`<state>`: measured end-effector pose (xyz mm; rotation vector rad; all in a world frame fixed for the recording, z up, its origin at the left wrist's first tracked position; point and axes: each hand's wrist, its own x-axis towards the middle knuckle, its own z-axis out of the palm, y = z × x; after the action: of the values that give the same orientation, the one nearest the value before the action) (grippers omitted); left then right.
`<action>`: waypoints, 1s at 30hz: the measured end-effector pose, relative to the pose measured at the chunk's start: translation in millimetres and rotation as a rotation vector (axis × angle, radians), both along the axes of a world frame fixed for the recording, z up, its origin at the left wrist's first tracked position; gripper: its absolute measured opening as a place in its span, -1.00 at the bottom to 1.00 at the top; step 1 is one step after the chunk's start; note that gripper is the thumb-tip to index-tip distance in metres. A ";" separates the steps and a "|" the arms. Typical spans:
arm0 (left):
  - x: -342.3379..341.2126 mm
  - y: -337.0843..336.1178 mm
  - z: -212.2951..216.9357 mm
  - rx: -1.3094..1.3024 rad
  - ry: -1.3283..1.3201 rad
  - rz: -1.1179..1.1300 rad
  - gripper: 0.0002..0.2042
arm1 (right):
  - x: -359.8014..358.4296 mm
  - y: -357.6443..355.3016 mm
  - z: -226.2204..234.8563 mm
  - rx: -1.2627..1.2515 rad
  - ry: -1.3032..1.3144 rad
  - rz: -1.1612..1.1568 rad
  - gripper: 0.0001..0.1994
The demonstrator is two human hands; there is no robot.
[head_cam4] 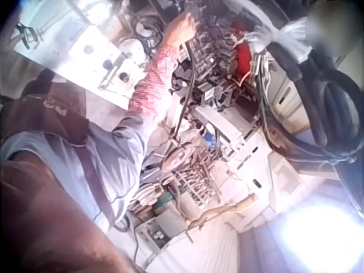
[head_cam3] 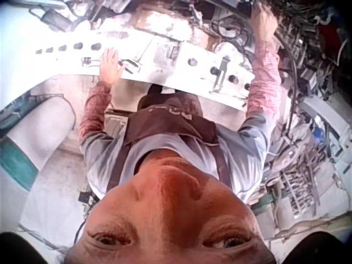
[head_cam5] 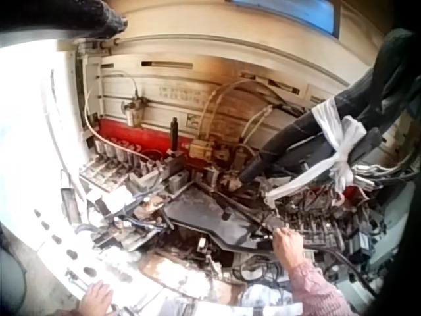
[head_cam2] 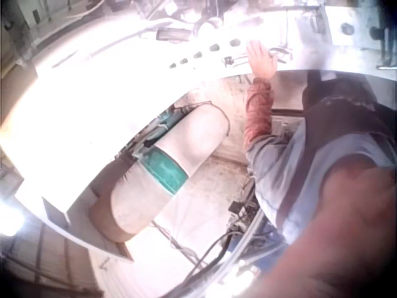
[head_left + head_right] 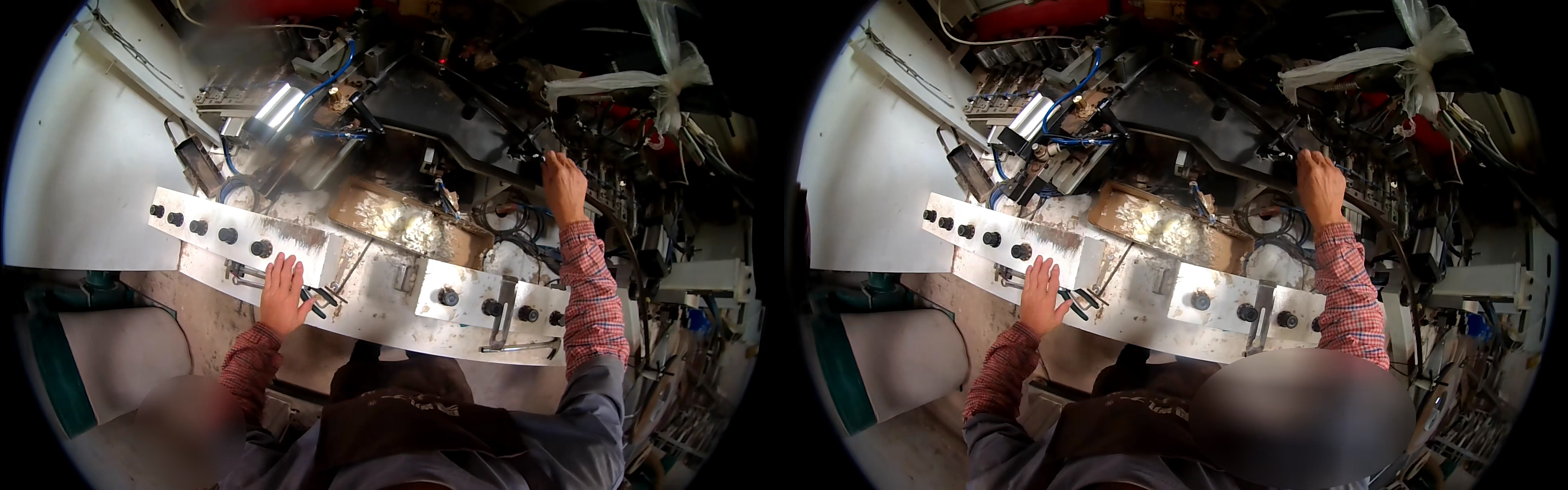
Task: The person adjusts components inside a machine, then walks to a control station and operates a computer mouse to control the equipment. They also put on a glove and wipe a metal surface with a cloth.
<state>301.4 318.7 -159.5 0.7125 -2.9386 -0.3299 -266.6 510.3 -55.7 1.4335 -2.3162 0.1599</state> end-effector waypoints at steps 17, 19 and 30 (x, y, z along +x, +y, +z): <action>-291.2 -104.4 141.9 -0.625 -0.009 0.017 -0.35 | -13.2 24.4 18.1 0.043 -0.113 0.089 -0.91; -295.0 -106.0 141.5 -0.629 -0.050 0.032 -0.38 | -15.4 28.7 19.7 0.044 -0.134 0.109 -0.91; -303.7 -123.7 135.8 -0.721 -0.068 -0.077 -0.55 | 9.0 -11.6 13.8 -0.152 -0.058 0.092 -0.87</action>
<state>-2.3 195.0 -23.7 0.5000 -2.8206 0.7264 -257.7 498.7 -41.8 1.4764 -2.2312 0.4007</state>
